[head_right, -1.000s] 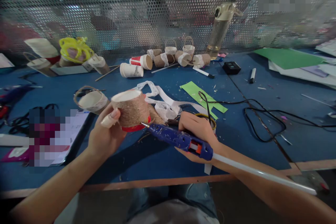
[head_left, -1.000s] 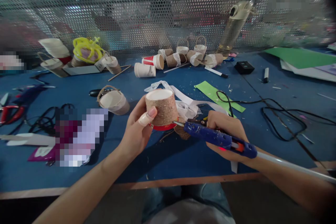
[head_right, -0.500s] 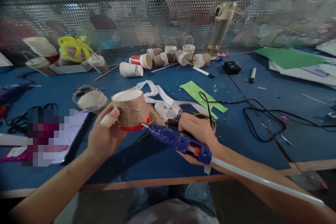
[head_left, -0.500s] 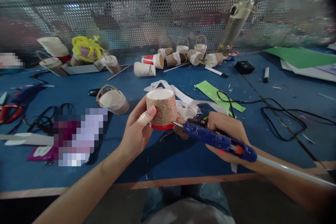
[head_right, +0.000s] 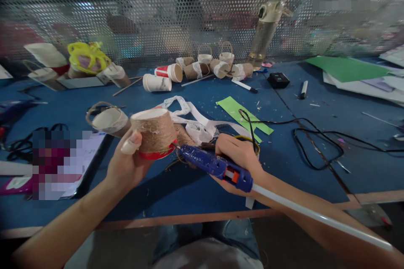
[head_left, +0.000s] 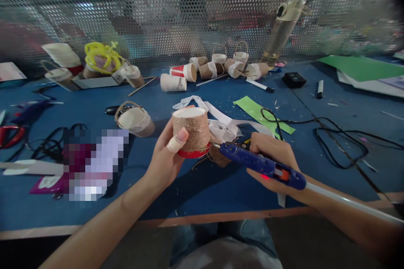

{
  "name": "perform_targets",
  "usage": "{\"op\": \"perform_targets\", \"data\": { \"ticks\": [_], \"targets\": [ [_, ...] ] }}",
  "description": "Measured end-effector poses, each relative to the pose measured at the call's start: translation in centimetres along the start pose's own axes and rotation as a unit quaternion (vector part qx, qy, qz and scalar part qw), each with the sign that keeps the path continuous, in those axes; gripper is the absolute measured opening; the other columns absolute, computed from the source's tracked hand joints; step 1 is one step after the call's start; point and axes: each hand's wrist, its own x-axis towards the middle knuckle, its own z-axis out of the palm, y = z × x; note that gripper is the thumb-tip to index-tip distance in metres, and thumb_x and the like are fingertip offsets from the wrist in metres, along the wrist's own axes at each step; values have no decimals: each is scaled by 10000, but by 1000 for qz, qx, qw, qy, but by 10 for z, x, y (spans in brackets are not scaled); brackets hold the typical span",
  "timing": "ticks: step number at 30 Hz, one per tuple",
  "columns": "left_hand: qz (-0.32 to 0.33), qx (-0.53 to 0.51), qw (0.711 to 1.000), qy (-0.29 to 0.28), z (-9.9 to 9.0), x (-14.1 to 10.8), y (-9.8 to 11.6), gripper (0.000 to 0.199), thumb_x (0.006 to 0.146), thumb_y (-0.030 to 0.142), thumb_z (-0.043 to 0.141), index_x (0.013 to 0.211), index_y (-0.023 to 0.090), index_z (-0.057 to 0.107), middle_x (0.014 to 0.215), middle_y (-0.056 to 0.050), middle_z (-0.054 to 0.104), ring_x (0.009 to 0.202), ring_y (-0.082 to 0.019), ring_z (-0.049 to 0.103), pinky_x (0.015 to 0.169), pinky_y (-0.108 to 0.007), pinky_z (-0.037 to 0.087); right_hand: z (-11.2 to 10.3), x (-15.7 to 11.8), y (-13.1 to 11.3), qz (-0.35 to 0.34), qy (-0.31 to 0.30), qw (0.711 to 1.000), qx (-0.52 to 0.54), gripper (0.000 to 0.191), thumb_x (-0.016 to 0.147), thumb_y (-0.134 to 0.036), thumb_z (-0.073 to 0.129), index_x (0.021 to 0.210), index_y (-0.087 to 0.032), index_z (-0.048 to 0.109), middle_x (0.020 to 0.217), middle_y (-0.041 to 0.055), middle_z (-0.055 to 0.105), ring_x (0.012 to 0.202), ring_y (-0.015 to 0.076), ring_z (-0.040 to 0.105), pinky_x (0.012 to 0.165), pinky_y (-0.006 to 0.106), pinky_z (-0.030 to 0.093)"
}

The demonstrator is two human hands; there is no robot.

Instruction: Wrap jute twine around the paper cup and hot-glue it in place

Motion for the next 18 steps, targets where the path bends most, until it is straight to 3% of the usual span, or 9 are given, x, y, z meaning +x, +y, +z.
{"op": "perform_targets", "data": {
  "ticks": [6,18],
  "targets": [
    [-17,2,1000,3,3,0,0,404,837,415,832,1208,262,787,1265,-84,766,1402,-383,591,1087,-477,582,2,-3,3,-32,-11,999,-1,299,860,-121,638,799,-263,382,732,-41,429,610,138,416,570,289,331],
    [-15,-13,1000,15,-1,2,1,393,896,426,757,1266,293,764,1289,-63,753,1401,-370,586,1067,-470,596,1,-1,0,12,4,1000,-4,359,827,-142,675,766,-260,341,707,-50,391,580,131,352,561,302,281]
  ]
}}
